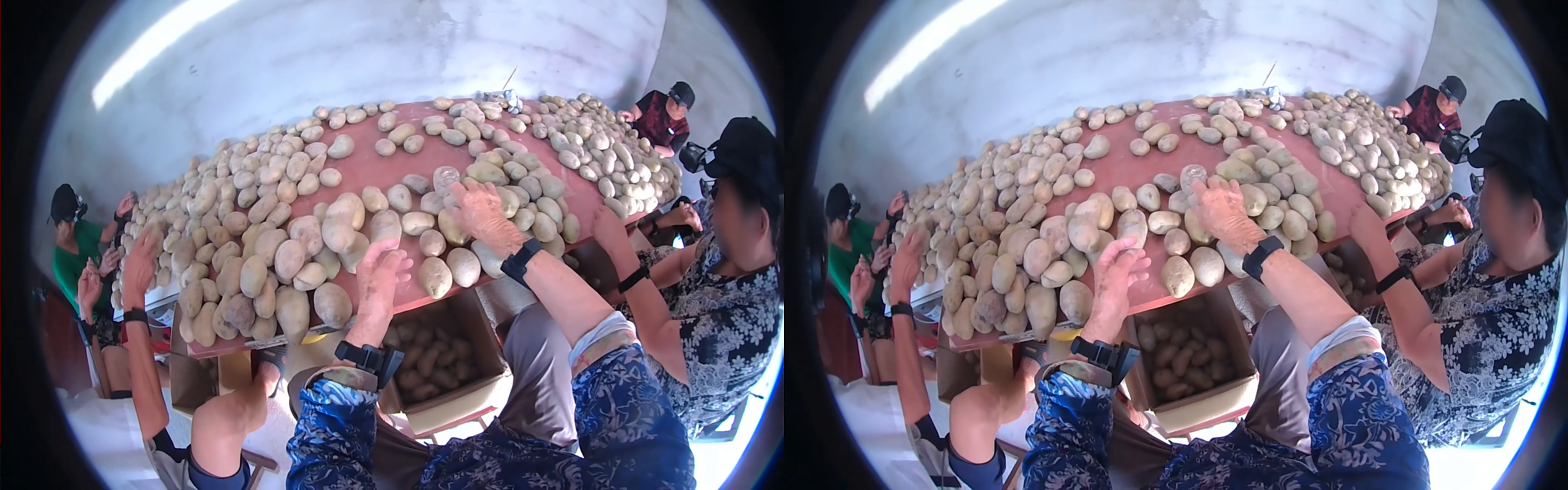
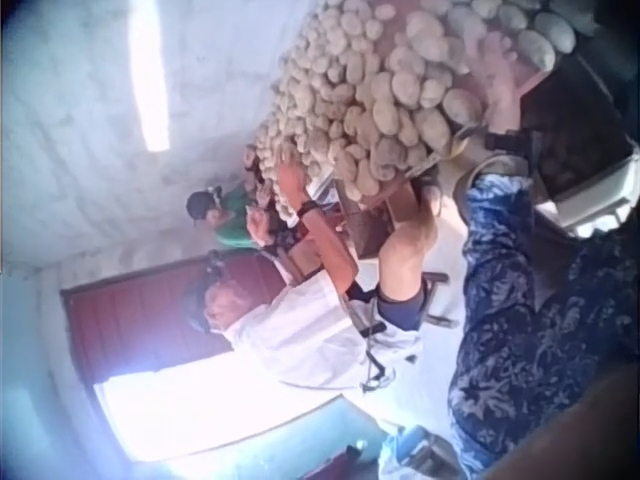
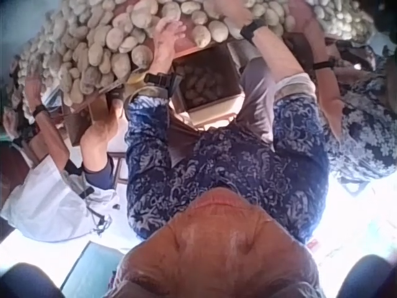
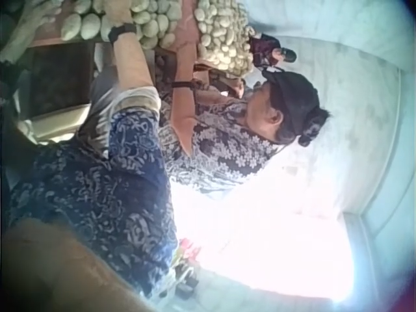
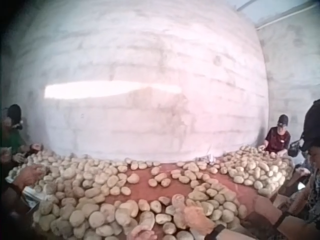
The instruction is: Sorting a large quantity of potatoes on a table into boxes.
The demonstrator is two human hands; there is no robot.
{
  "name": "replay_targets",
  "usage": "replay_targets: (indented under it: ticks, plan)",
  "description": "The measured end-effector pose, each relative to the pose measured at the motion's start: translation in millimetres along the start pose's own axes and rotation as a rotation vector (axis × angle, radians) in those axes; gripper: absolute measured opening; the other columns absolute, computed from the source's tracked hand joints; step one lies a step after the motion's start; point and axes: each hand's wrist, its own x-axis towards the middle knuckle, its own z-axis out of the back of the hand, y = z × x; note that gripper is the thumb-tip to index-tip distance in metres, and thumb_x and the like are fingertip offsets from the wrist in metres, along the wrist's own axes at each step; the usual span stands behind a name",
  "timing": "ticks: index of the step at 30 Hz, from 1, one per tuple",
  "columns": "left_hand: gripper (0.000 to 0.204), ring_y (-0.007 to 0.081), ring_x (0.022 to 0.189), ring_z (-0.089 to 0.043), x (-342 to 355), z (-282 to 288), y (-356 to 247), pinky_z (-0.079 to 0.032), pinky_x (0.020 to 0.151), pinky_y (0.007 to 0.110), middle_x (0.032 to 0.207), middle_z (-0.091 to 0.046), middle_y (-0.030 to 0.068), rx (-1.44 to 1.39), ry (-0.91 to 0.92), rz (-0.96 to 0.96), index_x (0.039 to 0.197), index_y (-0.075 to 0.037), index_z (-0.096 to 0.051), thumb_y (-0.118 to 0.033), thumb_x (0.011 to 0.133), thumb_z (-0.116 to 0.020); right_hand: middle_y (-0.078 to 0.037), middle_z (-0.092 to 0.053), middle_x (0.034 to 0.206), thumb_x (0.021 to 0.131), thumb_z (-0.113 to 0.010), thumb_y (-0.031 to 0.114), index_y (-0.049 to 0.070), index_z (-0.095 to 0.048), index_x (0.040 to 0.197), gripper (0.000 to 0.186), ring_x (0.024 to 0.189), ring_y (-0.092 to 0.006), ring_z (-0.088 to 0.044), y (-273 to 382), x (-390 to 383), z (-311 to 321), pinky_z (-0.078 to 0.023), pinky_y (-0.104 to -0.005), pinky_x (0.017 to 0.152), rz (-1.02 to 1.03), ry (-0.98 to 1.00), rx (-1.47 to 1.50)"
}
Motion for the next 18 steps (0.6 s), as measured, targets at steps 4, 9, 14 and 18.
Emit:
replay_targets:
  ticks: [4, 9, 14, 18]
  plan:
    - [0.030, 0.0177, 0.084, -0.069, -0.9, 1.7, 0.0, -0.053, 0.061, 0.028, 0.100, -0.064, 0.0072, -0.019, -0.023, 0.017, 0.118, -0.004, -0.060, -0.010, 0.089, -0.063, -0.016, -0.063, 0.103, 0.082, -0.066, 0.020, 0.009, -0.060, 0.109, 0.030, 0.108, -0.0348, -0.060, 3.6, -3.0, 9.4, -0.043, -0.0514, 0.096, 0.061, -0.118, -0.027]
    - [0.030, 0.0191, 0.085, -0.068, 3.6, 6.4, 2.5, -0.054, 0.061, 0.031, 0.104, -0.061, 0.0078, -0.022, -0.098, 0.074, 0.120, -0.004, -0.058, -0.008, 0.090, -0.060, -0.015, -0.063, 0.097, 0.079, -0.069, 0.019, 0.007, -0.062, 0.099, 0.024, 0.103, -0.0333, -0.062, 22.3, -15.3, 36.9, -0.046, -0.0475, 0.091, 0.160, -0.248, -0.009]
    - [0.032, 0.0196, 0.088, -0.066, 5.3, 11.5, 4.7, -0.054, 0.061, 0.032, 0.108, -0.057, 0.0085, -0.034, -0.120, 0.060, 0.122, -0.005, -0.056, -0.008, 0.090, -0.060, -0.016, -0.064, 0.090, 0.080, -0.069, 0.019, 0.006, -0.057, 0.103, 0.029, 0.084, -0.0358, -0.066, 60.4, -54.5, 45.6, -0.053, -0.0465, 0.074, 0.159, 0.143, 0.146]
    - [0.033, 0.0190, 0.088, -0.065, 7.7, 8.4, 9.7, -0.055, 0.063, 0.032, 0.107, -0.059, 0.0085, -0.004, -0.108, 0.039, 0.122, -0.005, -0.057, -0.008, 0.089, -0.061, -0.014, -0.064, 0.087, 0.080, -0.068, 0.018, 0.005, -0.061, 0.092, 0.019, 0.076, -0.0320, -0.068, 77.8, -73.9, 46.3, -0.055, -0.0416, 0.058, 0.287, 0.032, 0.225]
